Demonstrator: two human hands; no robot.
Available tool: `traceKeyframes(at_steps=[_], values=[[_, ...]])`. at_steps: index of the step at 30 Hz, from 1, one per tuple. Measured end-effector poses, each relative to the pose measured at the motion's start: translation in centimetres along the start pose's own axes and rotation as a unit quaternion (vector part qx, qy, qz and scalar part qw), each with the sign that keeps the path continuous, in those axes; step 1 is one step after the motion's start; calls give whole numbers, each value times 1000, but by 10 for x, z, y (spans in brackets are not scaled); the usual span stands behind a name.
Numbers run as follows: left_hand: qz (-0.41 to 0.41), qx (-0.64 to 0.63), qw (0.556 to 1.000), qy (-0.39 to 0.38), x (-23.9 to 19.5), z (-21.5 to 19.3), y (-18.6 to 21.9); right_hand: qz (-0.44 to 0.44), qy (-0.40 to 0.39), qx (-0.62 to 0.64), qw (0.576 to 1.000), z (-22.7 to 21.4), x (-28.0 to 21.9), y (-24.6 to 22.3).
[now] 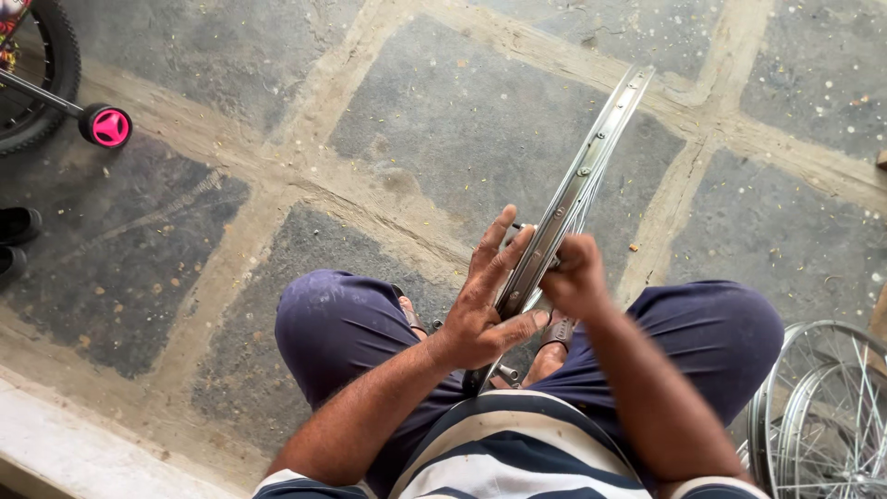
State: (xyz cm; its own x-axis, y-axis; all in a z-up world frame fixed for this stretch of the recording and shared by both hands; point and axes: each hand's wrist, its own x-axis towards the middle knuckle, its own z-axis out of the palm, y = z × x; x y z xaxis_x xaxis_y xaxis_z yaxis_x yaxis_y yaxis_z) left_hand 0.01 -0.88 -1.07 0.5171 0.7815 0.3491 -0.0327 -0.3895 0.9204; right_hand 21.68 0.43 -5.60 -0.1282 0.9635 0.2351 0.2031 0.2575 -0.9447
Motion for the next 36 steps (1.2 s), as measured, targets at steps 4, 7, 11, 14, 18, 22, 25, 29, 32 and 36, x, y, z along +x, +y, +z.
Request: traceKeyframes(at_steps=[4, 7, 11, 14, 18, 22, 25, 29, 32, 36], values=[[4, -9, 1000, -2, 0, 2, -1, 152, -307, 283, 896, -65, 26, -6], [6, -24, 1000, -10, 0, 6, 4, 174, -282, 304, 894, -63, 25, -21], [4, -14, 1000, -6, 6, 4, 1, 105, -18, 7, 994, -20, 5, -37], [-9, -29, 999, -14, -2, 8, -1, -23, 76, 71, 994, 0, -17, -25], [-13, -53, 998, -33, 14, 1, 5, 38, -21, 273, 961, -25, -23, 18], [-54, -16, 998, -41, 77, -8, 16, 45, -11, 416, 908, -30, -19, 63], [-99, -21, 993, -66, 118, -3, 17, 5, -83, 286, 955, -26, -8, 79], [-99, -137, 984, -63, 114, 4, 15, 38, -8, 261, 965, -34, -17, 55], [-70, -103, 990, -61, 84, 1, 21, 31, 33, 207, 977, -33, -42, 15], [-77, -110, 990, -37, 49, 1, 30, -48, 112, 147, 982, -24, -33, -15]])
